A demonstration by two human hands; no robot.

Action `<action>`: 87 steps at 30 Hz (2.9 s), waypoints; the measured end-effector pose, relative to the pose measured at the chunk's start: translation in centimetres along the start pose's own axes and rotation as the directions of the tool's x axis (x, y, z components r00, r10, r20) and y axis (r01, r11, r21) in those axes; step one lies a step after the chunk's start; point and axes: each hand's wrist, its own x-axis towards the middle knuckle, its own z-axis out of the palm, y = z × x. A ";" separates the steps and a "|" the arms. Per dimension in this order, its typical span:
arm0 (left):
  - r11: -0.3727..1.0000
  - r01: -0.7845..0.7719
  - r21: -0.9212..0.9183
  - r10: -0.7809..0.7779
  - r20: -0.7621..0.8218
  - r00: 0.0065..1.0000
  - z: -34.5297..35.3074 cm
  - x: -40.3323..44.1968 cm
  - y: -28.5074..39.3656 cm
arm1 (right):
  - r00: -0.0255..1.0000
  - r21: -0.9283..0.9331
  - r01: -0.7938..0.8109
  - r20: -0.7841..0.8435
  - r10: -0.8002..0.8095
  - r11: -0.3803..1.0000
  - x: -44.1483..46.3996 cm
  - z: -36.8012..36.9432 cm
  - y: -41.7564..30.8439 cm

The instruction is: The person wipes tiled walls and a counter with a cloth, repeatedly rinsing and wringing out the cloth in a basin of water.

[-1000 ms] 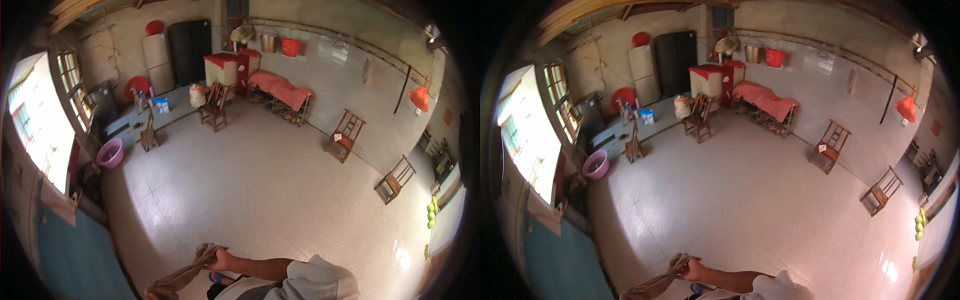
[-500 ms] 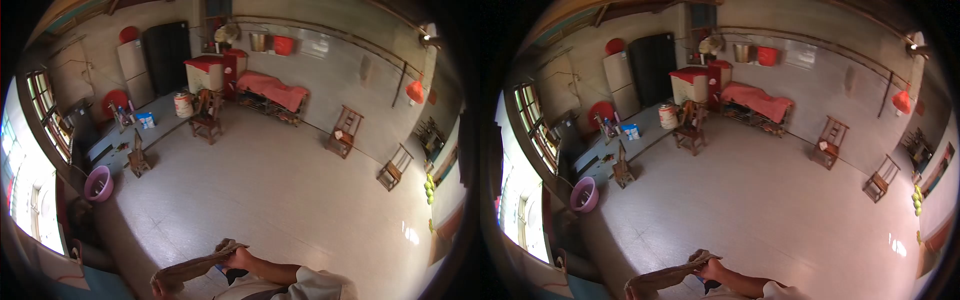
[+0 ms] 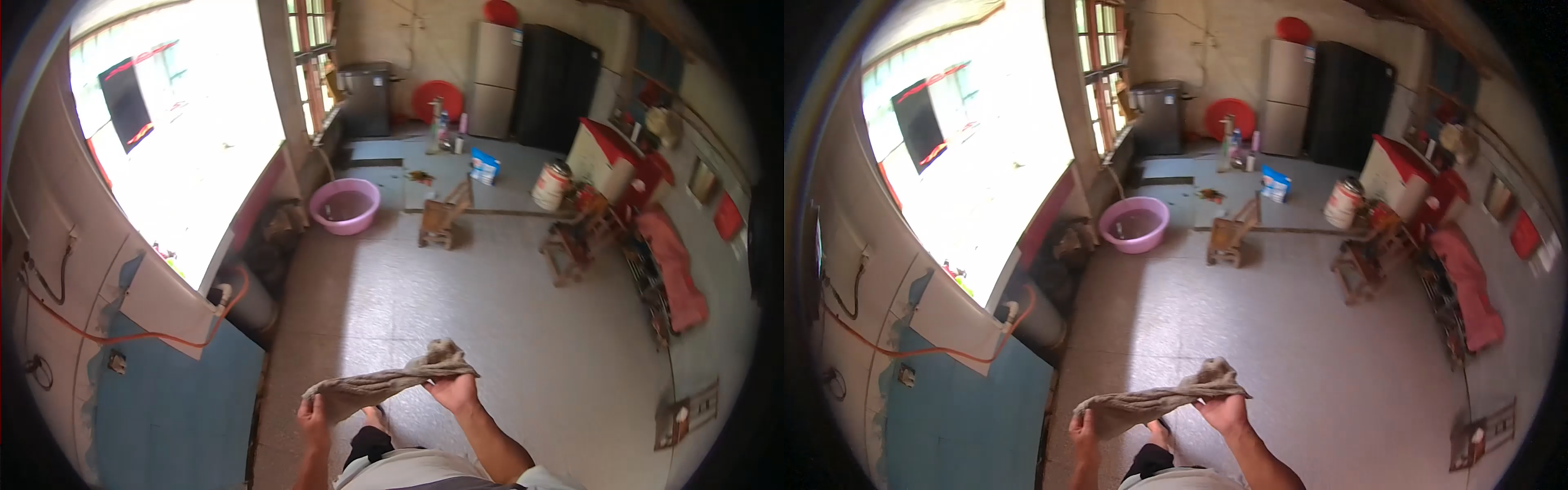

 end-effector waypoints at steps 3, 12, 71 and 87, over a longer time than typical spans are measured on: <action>0.998 -0.038 0.056 0.036 0.029 0.999 0.7 4.5 -0.7 | 0.998 -0.050 0.014 -0.062 -0.017 0.999 3.8 1.2 0.4; 0.972 -0.037 0.230 -0.025 0.260 0.965 6.1 22.9 2.0 | 0.975 0.110 0.100 -0.208 -0.076 0.989 18.0 5.7 -0.2; 0.540 0.532 0.652 -0.283 -0.455 0.844 38.3 80.3 -16.4 | 0.846 -0.942 -0.334 -0.319 0.427 -0.042 103.0 1.0 -28.1; 0.784 0.614 0.088 -0.536 -0.403 0.742 39.1 89.5 -38.9 | 0.747 -0.906 0.300 0.029 0.664 -0.297 114.2 -14.7 -12.4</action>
